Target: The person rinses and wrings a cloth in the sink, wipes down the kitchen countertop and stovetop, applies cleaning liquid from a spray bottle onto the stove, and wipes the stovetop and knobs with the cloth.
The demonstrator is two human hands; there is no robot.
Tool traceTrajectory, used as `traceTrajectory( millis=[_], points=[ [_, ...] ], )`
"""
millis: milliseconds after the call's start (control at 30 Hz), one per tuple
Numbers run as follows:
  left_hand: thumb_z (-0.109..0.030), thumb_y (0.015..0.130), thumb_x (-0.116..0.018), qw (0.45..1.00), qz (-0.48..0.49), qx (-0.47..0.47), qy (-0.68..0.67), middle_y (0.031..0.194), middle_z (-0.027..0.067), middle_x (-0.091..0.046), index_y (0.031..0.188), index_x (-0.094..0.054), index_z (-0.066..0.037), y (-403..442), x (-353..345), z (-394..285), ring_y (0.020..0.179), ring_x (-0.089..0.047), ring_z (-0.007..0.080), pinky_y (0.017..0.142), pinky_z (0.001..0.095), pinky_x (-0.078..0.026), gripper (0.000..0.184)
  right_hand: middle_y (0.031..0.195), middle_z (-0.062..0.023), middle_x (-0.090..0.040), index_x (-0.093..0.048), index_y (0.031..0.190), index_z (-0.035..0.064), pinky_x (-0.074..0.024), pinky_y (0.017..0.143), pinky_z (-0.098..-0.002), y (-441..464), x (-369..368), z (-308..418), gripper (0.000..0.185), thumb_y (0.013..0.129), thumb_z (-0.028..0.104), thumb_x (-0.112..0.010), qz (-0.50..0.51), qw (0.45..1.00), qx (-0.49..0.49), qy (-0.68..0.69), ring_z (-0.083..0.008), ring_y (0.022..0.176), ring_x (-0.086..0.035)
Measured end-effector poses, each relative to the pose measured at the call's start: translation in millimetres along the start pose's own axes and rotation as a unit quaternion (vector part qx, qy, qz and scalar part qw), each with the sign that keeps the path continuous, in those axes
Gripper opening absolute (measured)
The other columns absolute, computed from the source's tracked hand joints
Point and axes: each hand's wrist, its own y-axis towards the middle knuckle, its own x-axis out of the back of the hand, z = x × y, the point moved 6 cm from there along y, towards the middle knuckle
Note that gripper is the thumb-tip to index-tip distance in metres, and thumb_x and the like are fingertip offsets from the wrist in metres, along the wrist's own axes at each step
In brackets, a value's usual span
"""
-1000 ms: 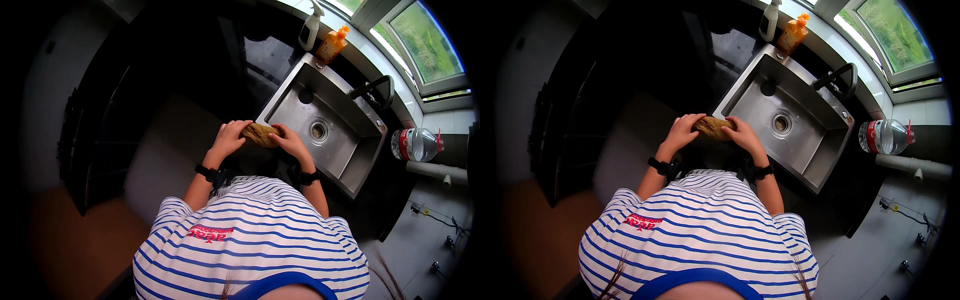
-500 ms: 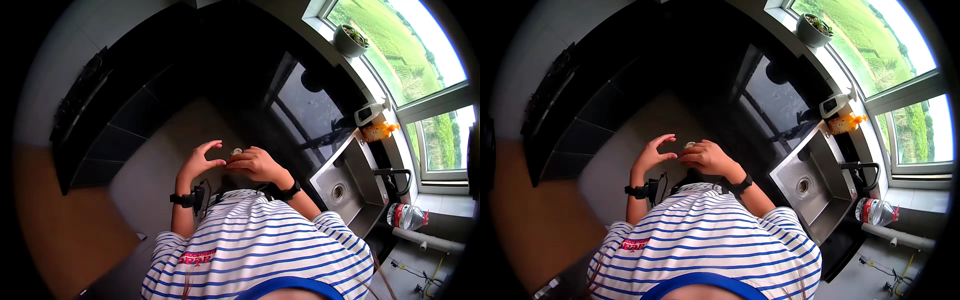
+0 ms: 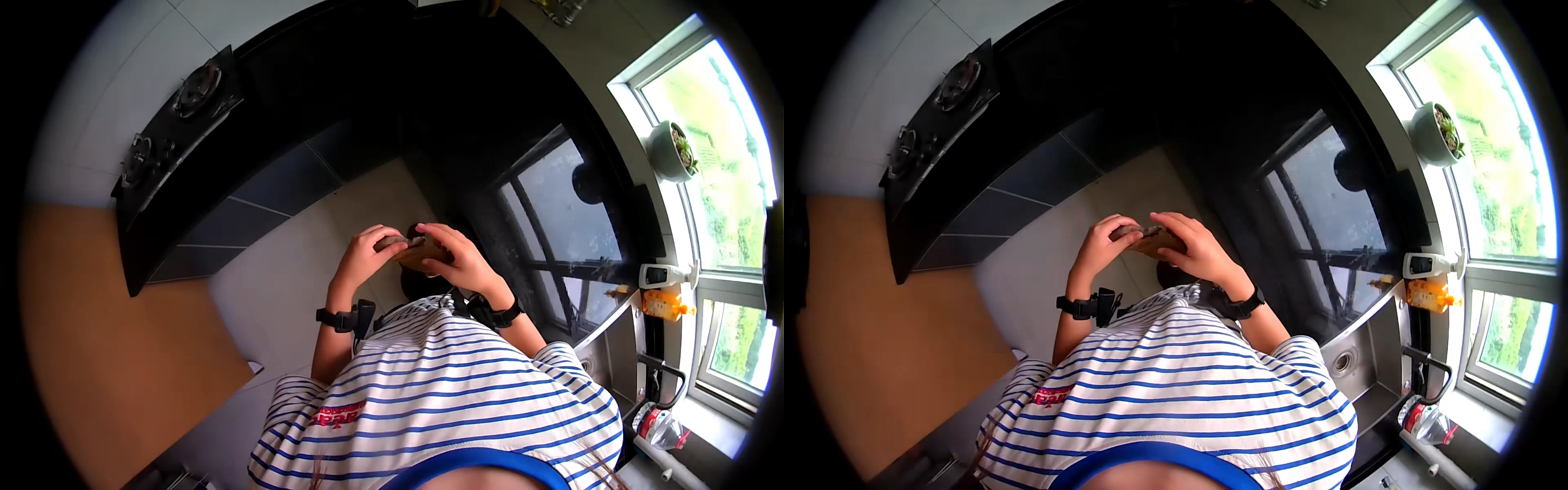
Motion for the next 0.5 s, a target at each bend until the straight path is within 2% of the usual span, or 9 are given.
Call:
traceTrajectory(
  millis=[67, 100, 133, 200, 233, 400, 467, 500],
  points=[
    [-0.011, 0.084, -0.073, 1.0, -0.014, -0.016, 0.016, 0.081, 0.0065, -0.063, 0.094, -0.067, 0.001, 60, 57, 16, 0.072, -0.062, 0.0151, 0.062, 0.0271, -0.048, 0.017, 0.122, -0.0151, -0.06, -0.055, 0.13, 0.0077, -0.0487, 0.091, -0.0372, 80, -11, -37, 0.056, 0.078, 0.007, -0.073, 0.038, 0.995, -0.047, 0.078, -0.033, 0.106, -0.059],
    [-0.011, 0.084, -0.073, 1.0, -0.015, -0.011, 0.021, 0.081, 0.0065, -0.063, 0.094, -0.067, 0.001, 89, 78, 18, 0.072, -0.062, 0.0151, 0.062, 0.0271, -0.048, 0.017, 0.114, -0.0141, -0.061, -0.06, 0.122, 0.0068, -0.0518, 0.085, -0.0362, 115, -14, -50, 0.047, 0.076, 0.007, -0.074, 0.052, 0.996, -0.048, 0.062, -0.0318, 0.103, -0.061],
    [-0.011, 0.084, -0.073, 0.998, -0.012, -0.038, 0.051, 0.08, 0.007, -0.063, 0.093, -0.067, 0.0, 121, 90, 13, 0.07, -0.062, 0.0161, 0.06, 0.0276, -0.048, 0.015, 0.114, -0.0141, -0.061, -0.06, 0.122, 0.0068, -0.0518, 0.085, -0.0362, 147, -6, -65, 0.047, 0.076, 0.007, -0.074, 0.053, 0.995, -0.046, 0.07, -0.0318, 0.103, -0.061],
    [-0.011, 0.084, -0.073, 0.994, -0.009, -0.062, 0.086, 0.08, 0.0076, -0.063, 0.091, -0.068, 0.0, 176, 110, 12, 0.067, -0.062, 0.0171, 0.058, 0.0281, -0.048, 0.014, 0.108, -0.0124, -0.062, -0.062, 0.112, 0.0055, -0.0526, 0.081, -0.036, 208, 1, -103, 0.04, 0.074, 0.006, -0.074, 0.114, 0.987, -0.109, 0.022, -0.0311, 0.097, -0.062],
    [-0.011, 0.083, -0.073, 0.994, -0.014, -0.069, 0.085, 0.08, 0.0078, -0.063, 0.09, -0.068, 0.0, 200, 122, 17, 0.067, -0.062, 0.0179, 0.058, 0.028, -0.048, 0.014, 0.104, -0.0112, -0.061, -0.061, 0.108, 0.0051, -0.0531, 0.077, -0.0361, 237, 1, -115, 0.036, 0.074, 0.007, -0.074, 0.098, 0.992, -0.083, 0.0, -0.0314, 0.093, -0.063],
    [-0.01, 0.082, -0.074, 0.986, -0.02, -0.147, 0.071, 0.08, 0.0058, -0.064, 0.088, -0.069, -0.001, 315, 183, 32, 0.065, -0.061, 0.0188, 0.056, 0.028, -0.047, 0.012, 0.107, -0.011, -0.06, -0.058, 0.113, 0.0079, -0.0529, 0.077, -0.0367, 364, -7, -174, 0.041, 0.075, 0.009, -0.074, 0.08, 0.995, -0.052, 0.023, -0.0316, 0.092, -0.063],
    [-0.007, 0.081, -0.075, 0.985, -0.027, -0.16, 0.062, 0.081, 0.0067, -0.064, 0.089, -0.069, -0.001, 345, 211, 50, 0.066, -0.061, 0.0176, 0.058, 0.0276, -0.048, 0.011, 0.114, -0.0104, -0.058, -0.054, 0.122, 0.0084, -0.0524, 0.074, -0.0332, 400, -16, -191, 0.048, 0.078, 0.009, -0.074, 0.068, 0.996, -0.053, -0.01, -0.0269, 0.092, -0.063],
    [-0.006, 0.081, -0.075, 0.986, -0.037, -0.161, 0.033, 0.081, 0.0072, -0.064, 0.089, -0.069, -0.001, 361, 227, 63, 0.067, -0.061, 0.0169, 0.058, 0.0273, -0.048, 0.012, 0.116, -0.0116, -0.06, -0.05, 0.128, 0.0098, -0.0528, 0.075, -0.033, 414, -25, -210, 0.054, 0.08, 0.01, -0.073, 0.094, 0.99, -0.106, 0.028, -0.0281, 0.091, -0.065]
  ],
)
